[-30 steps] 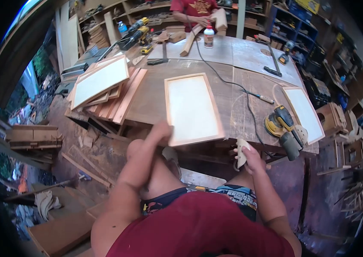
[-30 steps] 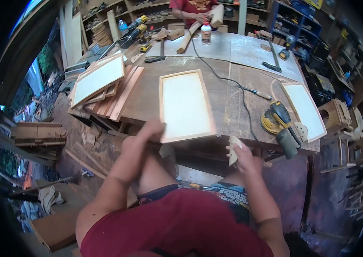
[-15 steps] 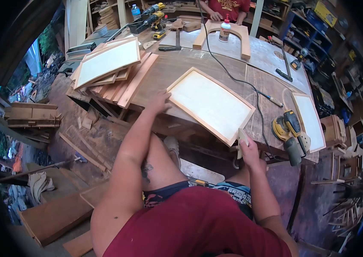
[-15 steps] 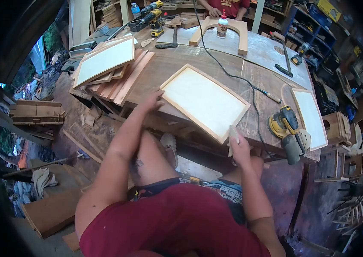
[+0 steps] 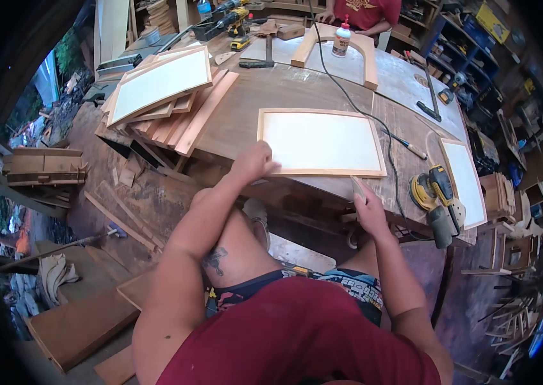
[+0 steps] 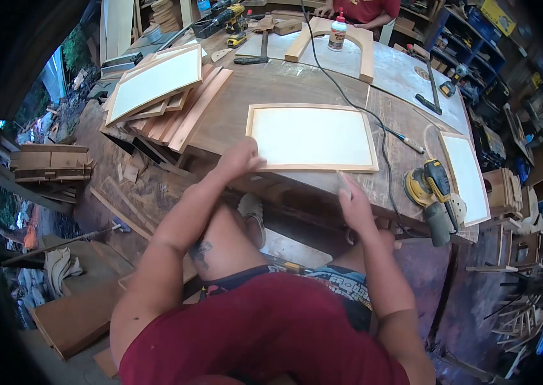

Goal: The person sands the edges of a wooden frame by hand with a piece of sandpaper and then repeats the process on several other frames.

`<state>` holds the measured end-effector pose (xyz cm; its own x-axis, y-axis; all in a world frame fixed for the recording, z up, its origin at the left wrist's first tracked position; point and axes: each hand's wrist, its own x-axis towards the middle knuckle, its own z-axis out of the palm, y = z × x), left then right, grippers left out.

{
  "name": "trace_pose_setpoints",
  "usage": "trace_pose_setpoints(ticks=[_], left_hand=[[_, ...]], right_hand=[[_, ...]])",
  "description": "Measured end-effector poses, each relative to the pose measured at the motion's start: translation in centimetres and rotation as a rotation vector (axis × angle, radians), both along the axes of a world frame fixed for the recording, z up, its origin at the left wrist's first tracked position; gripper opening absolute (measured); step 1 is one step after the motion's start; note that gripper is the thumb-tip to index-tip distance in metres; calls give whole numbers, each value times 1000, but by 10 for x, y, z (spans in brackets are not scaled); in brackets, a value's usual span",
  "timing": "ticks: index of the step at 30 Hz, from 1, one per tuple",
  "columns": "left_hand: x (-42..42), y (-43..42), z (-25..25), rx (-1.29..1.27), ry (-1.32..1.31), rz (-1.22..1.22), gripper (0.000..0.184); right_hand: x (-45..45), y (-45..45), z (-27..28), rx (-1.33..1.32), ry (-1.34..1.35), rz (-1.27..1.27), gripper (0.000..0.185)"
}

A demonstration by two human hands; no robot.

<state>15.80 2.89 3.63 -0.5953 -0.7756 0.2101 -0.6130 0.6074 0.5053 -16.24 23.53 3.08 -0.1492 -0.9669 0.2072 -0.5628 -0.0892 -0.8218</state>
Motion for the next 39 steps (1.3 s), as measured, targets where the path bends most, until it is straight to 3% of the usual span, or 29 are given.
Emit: trace_pose_setpoints(ticks=[2, 4, 8, 10, 14, 16, 26, 28, 34, 39], left_hand=[[-6, -17, -9, -21, 32, 76, 30], [-6, -40, -19, -19, -32, 301, 34], [1, -94, -63, 201, 110, 314, 49], [0, -99, -51, 331, -42, 318, 73], [0, -94, -24, 238, -85, 332, 87], [1, -89, 0, 587, -8, 273, 93], [-5, -111, -14, 623, -77, 254, 87], [-6, -113, -21, 561, -89, 276, 63], [-6, -112, -18, 565, -123, 269, 66], [-4, -106, -8, 598, -113, 243, 71]], right_hand=[[7, -18, 7, -23, 105, 70, 44], [18, -33, 14, -45, 212, 140, 43], [39, -70, 13, -18, 326, 351, 38], [51, -91, 11, -79, 409, 394, 36], [78, -123, 11, -29, 448, 460, 41], [90, -130, 5, -33, 447, 514, 43], [142, -139, 23, 39, 449, 592, 38], [156, -141, 15, 1, 462, 577, 37], [156, -137, 4, -91, 498, 524, 30], [101, -124, -9, -178, 548, 564, 36]])
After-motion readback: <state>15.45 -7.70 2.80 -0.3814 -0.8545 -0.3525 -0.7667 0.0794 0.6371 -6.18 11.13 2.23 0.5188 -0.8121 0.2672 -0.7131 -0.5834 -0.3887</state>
